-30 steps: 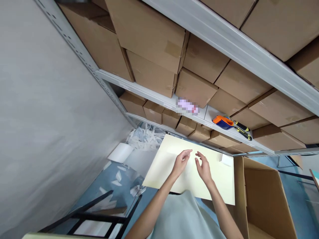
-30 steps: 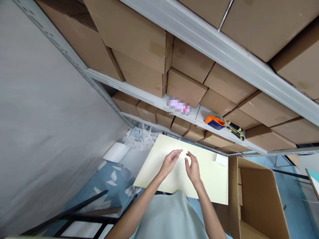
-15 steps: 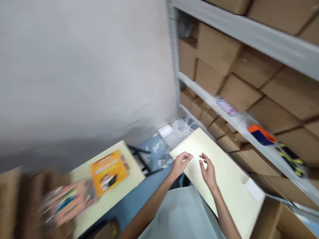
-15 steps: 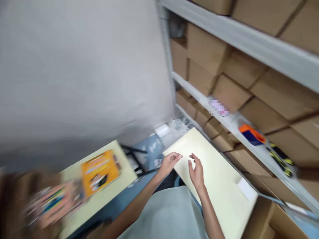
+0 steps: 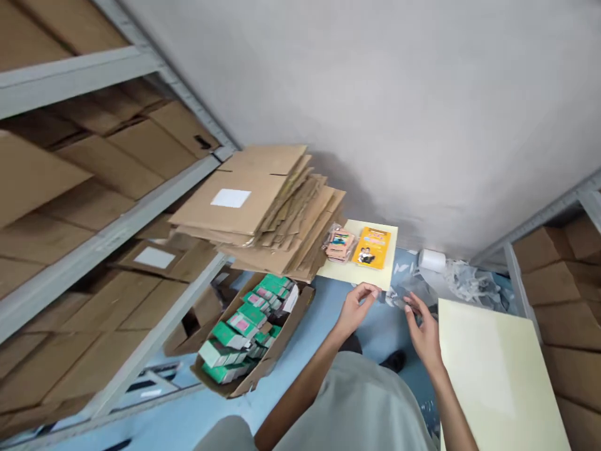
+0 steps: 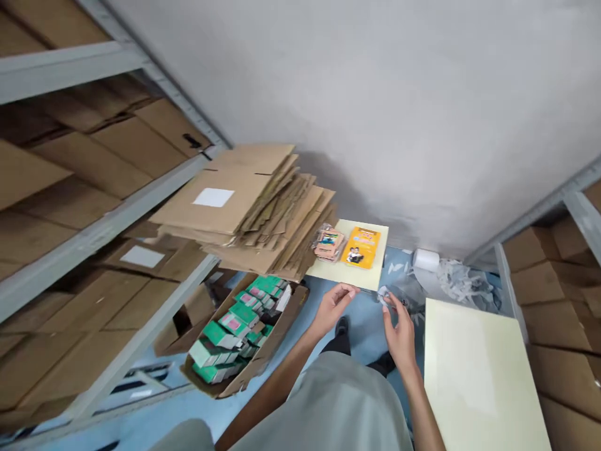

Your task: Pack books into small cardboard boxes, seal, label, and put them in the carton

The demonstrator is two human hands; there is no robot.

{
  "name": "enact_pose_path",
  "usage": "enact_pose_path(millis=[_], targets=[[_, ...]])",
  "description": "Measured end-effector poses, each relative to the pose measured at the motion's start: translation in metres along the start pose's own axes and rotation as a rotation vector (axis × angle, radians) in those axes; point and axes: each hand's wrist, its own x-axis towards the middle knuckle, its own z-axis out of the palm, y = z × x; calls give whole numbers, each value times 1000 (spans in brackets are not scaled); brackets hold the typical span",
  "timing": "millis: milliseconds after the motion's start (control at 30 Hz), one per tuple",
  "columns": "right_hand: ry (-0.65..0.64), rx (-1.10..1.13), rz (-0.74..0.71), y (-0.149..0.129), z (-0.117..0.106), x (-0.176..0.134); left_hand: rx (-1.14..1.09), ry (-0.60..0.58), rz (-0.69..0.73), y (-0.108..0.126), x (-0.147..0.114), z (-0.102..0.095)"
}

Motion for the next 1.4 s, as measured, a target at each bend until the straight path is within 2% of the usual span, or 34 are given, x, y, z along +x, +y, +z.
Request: enact_pose_path(millis=[133,333,433,533,600,700,800,967,1133,1333,1400], targets=[[-124,-1,-97,-33,77,16,-23,160,16,5,-7,-86],[-307,27,-226,-110,226,38,7,327,122,20,-19,-236],[-360,16,-292,-151,287,48,39,396,153,29,-21,-304],[-375,-20,-341,-175,325,60,11,453,133,33,-15,-351],[-361,-44,-341,-180,338,68,-10,448,130,32,-8,-367],[-343,-91,-292,-175,344,78,-28,395,113,27,2,-370],[-296,-149,-224,-160,338,83,-74,294,74,17,11,-355],[-165,-141,-108,-130,314,84,-146,84,17,-6,32,-317],[-57,-106,42,-99,282,81,-159,-63,-40,-23,64,-281],[0,-103,132,-47,233,102,-92,-107,-68,-38,110,-224],[-24,-99,156,-27,216,115,-60,-100,-77,-48,125,-203]])
